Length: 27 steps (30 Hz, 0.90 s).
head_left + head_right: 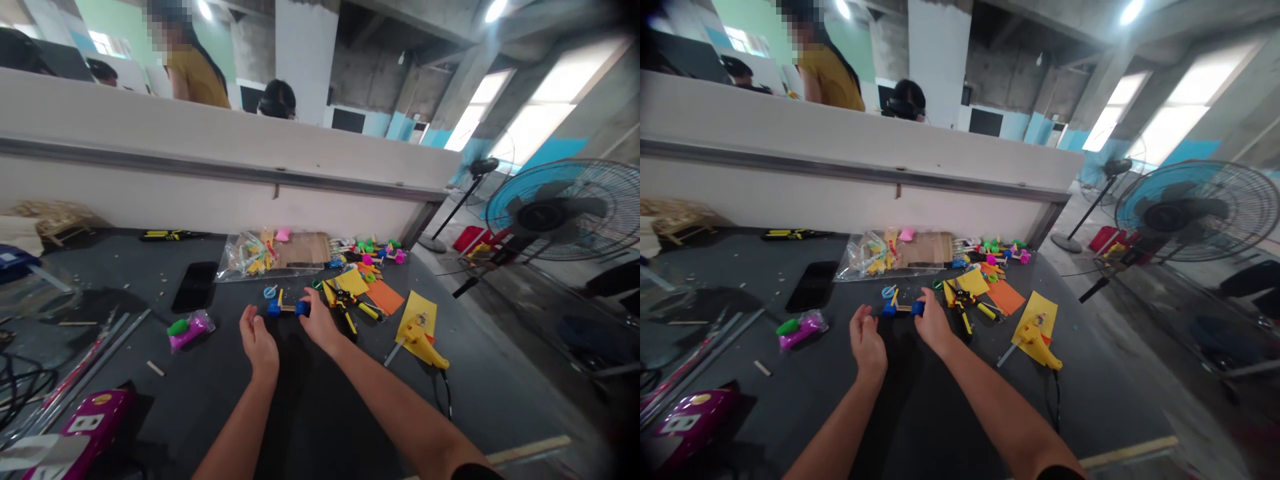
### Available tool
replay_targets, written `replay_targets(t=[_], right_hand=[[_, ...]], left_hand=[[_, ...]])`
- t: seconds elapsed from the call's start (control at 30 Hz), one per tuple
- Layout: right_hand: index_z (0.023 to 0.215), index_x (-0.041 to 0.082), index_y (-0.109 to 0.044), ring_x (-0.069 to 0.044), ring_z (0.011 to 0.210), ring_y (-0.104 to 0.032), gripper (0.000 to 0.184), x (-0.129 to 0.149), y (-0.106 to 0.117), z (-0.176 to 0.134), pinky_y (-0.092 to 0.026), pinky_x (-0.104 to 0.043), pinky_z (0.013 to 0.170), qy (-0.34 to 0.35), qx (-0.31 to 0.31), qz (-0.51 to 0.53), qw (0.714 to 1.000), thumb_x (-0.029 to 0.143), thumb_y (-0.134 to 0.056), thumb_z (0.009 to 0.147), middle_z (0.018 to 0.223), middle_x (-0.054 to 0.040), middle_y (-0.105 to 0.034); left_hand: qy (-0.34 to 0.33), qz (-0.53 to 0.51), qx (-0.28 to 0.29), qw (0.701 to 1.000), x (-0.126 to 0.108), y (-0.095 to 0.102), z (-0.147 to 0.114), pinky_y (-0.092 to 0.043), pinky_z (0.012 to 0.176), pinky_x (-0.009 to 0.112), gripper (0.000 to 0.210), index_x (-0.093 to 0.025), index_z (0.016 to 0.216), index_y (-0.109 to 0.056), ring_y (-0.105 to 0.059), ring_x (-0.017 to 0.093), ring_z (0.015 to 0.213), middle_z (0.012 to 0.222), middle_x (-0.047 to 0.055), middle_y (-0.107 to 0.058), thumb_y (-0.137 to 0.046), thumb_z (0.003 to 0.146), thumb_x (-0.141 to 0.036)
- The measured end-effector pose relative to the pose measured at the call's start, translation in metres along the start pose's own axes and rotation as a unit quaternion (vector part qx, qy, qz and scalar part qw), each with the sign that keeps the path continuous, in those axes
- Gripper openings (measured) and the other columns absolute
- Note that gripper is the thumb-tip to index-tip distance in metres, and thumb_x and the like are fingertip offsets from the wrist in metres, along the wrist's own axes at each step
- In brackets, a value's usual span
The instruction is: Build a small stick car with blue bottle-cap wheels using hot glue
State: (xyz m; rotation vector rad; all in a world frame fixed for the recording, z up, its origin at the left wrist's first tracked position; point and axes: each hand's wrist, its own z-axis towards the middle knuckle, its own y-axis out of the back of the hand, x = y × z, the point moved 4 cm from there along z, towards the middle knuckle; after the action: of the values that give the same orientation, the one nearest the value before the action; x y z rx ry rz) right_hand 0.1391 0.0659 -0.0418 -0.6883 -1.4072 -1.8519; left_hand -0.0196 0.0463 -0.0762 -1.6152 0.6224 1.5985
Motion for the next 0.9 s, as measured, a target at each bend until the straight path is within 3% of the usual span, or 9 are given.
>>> replay_targets(t=[0.27, 0.43, 0.6, 0.73, 0.9], right_hand=[[0.136, 0.018, -0.035, -0.021, 0.112, -0.054, 0.072, -0.006, 0.004, 0.001, -0.043, -0.036, 0.097, 0.001, 0.027, -0.015, 1.0, 0.017, -0.063, 0.07, 0.122, -0.0112, -0.056], [0.11, 0.018, -0.063, -0.021, 0.108, -0.055, 0.033, 0.009, 0.012, 0.025, -0.037, -0.036, 0.099, 0.041, 0.059, -0.078, 0.994, 0.026, -0.06, 0.079, 0.111, -0.0088, -0.064], [0.07, 0.02, -0.071, -0.021, 0.088, -0.063, 0.004, 0.02, 0.0, 0.05, -0.041, -0.031, 0.089, 0.052, 0.117, -0.075, 0.989, 0.02, -0.071, 0.066, 0.08, -0.0041, -0.072], [0.07, 0.019, -0.071, -0.018, 0.078, -0.064, 0.008, 0.021, 0.006, 0.057, -0.044, -0.027, 0.077, 0.022, 0.087, -0.046, 0.995, 0.019, -0.064, 0.073, 0.075, -0.0039, -0.072], [0.077, 0.017, -0.067, -0.015, 0.069, -0.063, 0.016, 0.027, 0.045, 0.056, -0.045, -0.023, 0.065, -0.019, 0.025, 0.02, 0.999, 0.026, -0.055, 0.081, 0.073, -0.003, -0.07]], left_hand=[[-0.01, 0.0, -0.016, 1.0, -0.005, 0.002, -0.001, -0.036, 0.102, 0.038, 0.035, -0.019, 0.119, -0.052, -0.051, 0.019, 0.117, 0.123, 0.01, -0.055, -0.044, 0.088, -0.032], [-0.053, -0.005, -0.035, 0.998, -0.018, 0.004, -0.007, -0.037, 0.101, 0.037, 0.032, -0.019, 0.116, -0.054, -0.052, 0.019, 0.113, 0.118, 0.009, -0.056, -0.047, 0.086, -0.029], [-0.052, -0.002, -0.037, 0.998, -0.023, 0.007, -0.009, -0.038, 0.099, 0.037, 0.03, -0.019, 0.112, -0.055, -0.053, 0.019, 0.11, 0.113, 0.008, -0.057, -0.05, 0.084, -0.028], [-0.049, -0.015, -0.052, 0.997, -0.025, 0.009, -0.006, -0.038, 0.1, 0.037, 0.029, -0.019, 0.111, -0.055, -0.052, 0.018, 0.11, 0.112, 0.007, -0.057, -0.05, 0.083, -0.026], [-0.067, -0.035, -0.058, 0.995, -0.034, 0.007, -0.006, -0.038, 0.099, 0.037, 0.029, -0.018, 0.111, -0.056, -0.053, 0.019, 0.11, 0.112, 0.008, -0.057, -0.051, 0.083, -0.023]])
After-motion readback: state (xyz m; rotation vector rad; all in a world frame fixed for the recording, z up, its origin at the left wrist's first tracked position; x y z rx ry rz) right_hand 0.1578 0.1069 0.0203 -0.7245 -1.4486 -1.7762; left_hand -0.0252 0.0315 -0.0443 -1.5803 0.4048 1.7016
